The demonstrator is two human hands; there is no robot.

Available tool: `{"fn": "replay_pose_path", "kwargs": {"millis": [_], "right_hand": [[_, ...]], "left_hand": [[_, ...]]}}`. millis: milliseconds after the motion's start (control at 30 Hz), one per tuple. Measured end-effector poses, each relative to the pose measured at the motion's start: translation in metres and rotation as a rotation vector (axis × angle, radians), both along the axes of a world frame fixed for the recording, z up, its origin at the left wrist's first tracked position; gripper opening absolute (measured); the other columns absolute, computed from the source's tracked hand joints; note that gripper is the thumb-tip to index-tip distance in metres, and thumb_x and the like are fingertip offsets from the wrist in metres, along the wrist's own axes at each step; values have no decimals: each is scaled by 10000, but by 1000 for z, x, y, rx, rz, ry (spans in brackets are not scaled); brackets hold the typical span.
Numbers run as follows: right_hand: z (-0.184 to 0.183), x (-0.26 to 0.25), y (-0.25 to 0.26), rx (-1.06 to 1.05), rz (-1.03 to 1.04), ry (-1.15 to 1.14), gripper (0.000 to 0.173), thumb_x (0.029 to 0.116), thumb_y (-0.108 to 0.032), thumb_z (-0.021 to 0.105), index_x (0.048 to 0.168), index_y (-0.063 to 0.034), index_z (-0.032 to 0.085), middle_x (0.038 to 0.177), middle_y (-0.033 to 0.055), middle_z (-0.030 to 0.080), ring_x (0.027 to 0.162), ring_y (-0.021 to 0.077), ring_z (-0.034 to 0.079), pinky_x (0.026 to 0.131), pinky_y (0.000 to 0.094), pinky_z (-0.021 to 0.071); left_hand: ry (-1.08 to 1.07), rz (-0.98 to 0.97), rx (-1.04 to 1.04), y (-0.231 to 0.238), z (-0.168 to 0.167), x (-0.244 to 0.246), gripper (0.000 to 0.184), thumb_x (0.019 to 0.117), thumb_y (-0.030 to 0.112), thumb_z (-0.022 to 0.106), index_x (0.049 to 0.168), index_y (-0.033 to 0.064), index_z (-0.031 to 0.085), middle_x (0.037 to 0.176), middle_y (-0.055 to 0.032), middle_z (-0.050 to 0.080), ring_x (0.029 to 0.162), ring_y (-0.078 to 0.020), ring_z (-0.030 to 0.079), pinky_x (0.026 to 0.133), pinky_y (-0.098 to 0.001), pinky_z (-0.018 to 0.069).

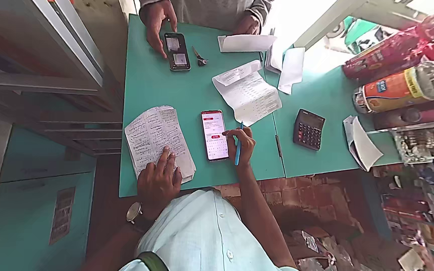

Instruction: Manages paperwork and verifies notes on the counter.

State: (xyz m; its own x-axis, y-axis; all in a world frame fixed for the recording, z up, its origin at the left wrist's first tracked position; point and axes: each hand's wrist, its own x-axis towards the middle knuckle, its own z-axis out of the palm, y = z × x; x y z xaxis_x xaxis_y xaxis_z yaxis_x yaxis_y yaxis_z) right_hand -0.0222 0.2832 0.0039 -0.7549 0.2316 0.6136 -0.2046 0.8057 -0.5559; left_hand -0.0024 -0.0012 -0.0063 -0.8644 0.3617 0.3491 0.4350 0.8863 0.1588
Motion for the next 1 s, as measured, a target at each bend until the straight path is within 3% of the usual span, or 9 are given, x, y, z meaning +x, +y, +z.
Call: {"fn": "replay_pose_path", "kwargs": {"millis": [533, 667, 767, 867, 1000], "right_hand": [[3, 0, -2, 33, -21, -62, 200, 890, -80, 580, 832, -90, 771, 873, 35, 770, 911, 217, 680, 906, 385, 490], [5, -3, -3, 39, -31, -158, 244, 943, -77, 546, 974, -84, 788, 1065, 44, 780, 1109, 287, 669, 1032, 482, 445], [5, -4, -3, 34, -7, -190, 242, 951, -56, 527, 952, -65, 769, 1152, 43, 768, 1205, 313, 639, 1059, 499, 428], [3, -2, -2, 29, 3, -114, 212, 941, -63, 540, 886, -76, 744, 1125, 37, 774, 1150, 276, 657, 1026, 454, 446], [0, 1, -1, 2, 13, -4, 188, 900, -72, 581, 845, -86, 760, 904, 26, 776, 954, 210, 673, 926, 386, 475]], "left_hand": [[-8, 7, 4, 1, 2, 0, 504, 992, 406, 396, 1312, 172, 707, 1445, -22, 620, 828, -281, 636, 636, -429, 441], [-13, 3, 1, 1, 2, -1, 505, 991, 406, 399, 1317, 170, 705, 1446, -24, 619, 822, -280, 639, 635, -428, 447], [-7, 3, 9, 1, 1, -1, 506, 993, 406, 396, 1313, 168, 707, 1443, -24, 622, 820, -281, 640, 631, -428, 445], [-23, -2, 11, 0, 2, -1, 505, 992, 408, 403, 1323, 171, 701, 1448, -25, 617, 819, -272, 638, 626, -421, 446], [-26, 0, 16, 0, 1, 0, 505, 997, 410, 402, 1331, 168, 694, 1453, -26, 613, 817, -270, 637, 632, -420, 450]]}}
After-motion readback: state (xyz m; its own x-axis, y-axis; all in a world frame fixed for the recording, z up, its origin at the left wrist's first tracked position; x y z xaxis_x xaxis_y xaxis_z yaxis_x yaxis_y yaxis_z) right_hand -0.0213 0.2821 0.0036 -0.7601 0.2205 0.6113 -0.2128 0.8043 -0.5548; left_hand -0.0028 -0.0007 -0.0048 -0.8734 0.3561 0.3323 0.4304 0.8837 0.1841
